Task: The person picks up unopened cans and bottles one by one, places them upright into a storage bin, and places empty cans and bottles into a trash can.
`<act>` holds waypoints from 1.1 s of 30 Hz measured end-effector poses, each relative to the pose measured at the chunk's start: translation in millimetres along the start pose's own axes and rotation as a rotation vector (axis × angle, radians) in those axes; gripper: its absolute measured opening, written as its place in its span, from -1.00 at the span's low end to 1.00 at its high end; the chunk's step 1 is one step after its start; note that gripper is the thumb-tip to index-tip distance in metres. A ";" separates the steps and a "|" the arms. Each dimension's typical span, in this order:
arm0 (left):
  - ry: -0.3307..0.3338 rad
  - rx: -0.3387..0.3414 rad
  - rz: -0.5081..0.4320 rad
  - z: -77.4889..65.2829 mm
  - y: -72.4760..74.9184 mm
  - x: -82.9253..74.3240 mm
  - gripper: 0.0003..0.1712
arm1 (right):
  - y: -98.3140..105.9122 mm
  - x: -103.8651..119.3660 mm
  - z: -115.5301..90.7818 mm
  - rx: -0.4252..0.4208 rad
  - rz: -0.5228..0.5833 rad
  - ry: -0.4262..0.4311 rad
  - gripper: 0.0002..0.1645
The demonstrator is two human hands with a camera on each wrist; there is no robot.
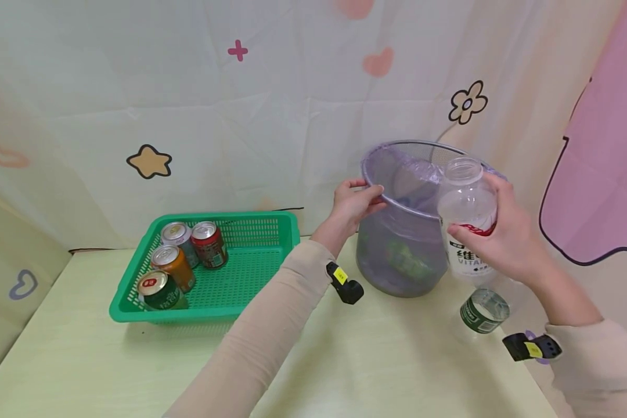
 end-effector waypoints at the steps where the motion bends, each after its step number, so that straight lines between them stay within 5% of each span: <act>1: -0.001 0.000 -0.002 0.1 0.0 0.0 -0.65 | 1.8 1.4 1.1 -0.003 0.000 0.008 0.14; 33: -0.004 -0.003 0.001 -1.8 -0.2 -0.2 -0.63 | 39.1 14.4 36.9 0.034 -0.038 -0.017 0.05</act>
Point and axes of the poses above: each hand's wrist, its own z-axis towards the middle knuckle, its own y-axis out of the back of the hand, x = y × z, the point moved 5 cm from there along z, towards the middle knuckle, and after that the axes turned 14 degrees about x, right-handed, at the moved point
